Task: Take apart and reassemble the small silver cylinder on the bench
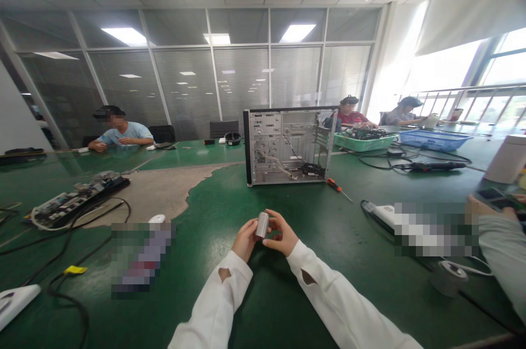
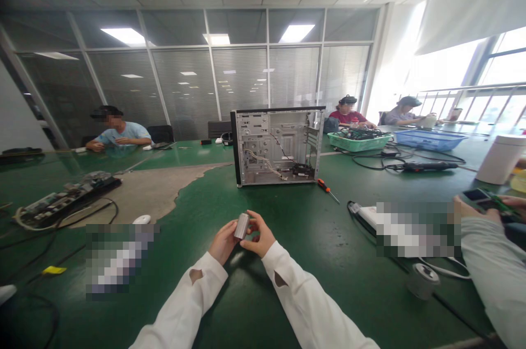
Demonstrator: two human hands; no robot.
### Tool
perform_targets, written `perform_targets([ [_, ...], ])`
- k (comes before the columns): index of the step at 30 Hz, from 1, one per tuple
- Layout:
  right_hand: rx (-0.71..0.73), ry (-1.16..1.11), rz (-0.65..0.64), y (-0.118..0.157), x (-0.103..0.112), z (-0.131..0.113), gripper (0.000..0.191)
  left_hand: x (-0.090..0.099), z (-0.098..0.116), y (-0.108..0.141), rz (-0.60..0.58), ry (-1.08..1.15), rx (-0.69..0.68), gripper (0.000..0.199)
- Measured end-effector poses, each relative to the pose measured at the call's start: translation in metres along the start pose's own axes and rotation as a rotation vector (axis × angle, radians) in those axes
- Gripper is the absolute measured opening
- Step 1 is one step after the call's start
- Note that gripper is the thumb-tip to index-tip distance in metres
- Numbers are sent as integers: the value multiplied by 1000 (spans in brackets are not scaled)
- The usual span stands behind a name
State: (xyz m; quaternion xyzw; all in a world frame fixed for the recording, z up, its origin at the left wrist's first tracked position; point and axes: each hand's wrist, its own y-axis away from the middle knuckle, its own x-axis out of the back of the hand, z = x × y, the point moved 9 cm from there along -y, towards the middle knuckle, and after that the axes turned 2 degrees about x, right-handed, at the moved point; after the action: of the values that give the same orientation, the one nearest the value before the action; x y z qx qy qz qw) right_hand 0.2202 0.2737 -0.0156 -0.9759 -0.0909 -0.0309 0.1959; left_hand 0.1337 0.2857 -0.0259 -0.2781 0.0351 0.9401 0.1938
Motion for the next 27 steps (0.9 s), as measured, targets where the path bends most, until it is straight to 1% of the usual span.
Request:
perform_targets([
  [3,27,73,10,2,0,-8,77,-6,-1,3,-35,85,38,27],
  [7,56,131,21,2,0,-16,76,-11,-8,6,-84,175,124,26],
  [11,87,199,19,4,-3,-23,78,-14,-15,8,-138,210,206,29],
  [14,137,271,23,6,-5,-30,77,-17,-18,9,-175,209,242,32],
  [21,187,339,55,8,-4,-36,80,-26,-18,14,-190,234,295,35],
  [27,246,377,80,11,-4,-45,75,-29,-16,17,-178,202,298,34],
])
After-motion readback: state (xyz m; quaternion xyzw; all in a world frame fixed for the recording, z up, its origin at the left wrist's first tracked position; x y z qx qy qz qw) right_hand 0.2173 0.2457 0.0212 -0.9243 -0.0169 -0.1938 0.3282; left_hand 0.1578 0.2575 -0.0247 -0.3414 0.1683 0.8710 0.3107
